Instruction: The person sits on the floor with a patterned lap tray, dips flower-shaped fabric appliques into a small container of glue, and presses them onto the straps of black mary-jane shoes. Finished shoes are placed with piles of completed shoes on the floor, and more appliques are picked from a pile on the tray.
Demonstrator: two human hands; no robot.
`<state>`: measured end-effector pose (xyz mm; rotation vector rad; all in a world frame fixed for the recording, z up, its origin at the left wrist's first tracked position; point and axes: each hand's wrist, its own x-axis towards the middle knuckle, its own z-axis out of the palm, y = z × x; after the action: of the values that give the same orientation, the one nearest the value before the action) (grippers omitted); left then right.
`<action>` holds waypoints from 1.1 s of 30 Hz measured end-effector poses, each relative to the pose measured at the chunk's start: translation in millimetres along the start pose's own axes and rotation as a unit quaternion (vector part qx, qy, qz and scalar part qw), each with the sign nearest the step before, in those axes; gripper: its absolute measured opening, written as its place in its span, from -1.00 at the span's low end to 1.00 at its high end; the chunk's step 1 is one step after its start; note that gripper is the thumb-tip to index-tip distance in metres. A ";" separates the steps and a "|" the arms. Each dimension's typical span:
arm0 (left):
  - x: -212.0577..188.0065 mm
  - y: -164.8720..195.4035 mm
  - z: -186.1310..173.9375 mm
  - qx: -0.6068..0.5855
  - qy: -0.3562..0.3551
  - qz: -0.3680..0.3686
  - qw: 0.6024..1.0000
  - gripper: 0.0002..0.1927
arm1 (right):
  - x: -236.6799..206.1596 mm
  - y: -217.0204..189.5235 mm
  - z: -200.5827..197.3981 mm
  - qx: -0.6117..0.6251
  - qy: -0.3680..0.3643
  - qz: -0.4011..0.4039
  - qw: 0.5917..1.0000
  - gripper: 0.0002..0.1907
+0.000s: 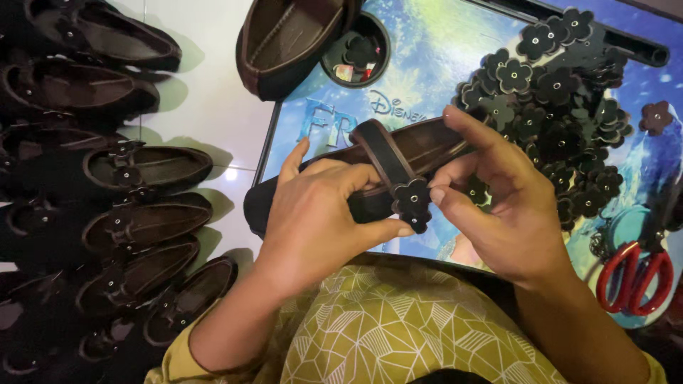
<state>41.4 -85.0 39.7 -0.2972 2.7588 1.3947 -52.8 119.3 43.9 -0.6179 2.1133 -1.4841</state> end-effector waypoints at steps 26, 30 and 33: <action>1.1 0.4 7.4 -0.010 0.014 -0.035 0.999 -0.61 | 17.1 -11.9 -6.2 -0.095 -0.044 -0.025 0.994 -0.27; 1.4 0.9 8.2 -0.010 0.013 -0.045 0.999 -0.61 | 16.3 -11.6 -6.6 -0.119 -0.040 -0.041 0.991 -0.28; 1.8 0.7 8.5 -0.005 0.020 -0.039 0.999 -0.61 | 14.5 -11.4 -5.8 -0.170 -0.031 -0.047 0.984 -0.26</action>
<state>39.0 -78.0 34.9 -0.4326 2.7410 1.3991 -66.6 111.2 54.6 -0.8849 2.3358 -1.1398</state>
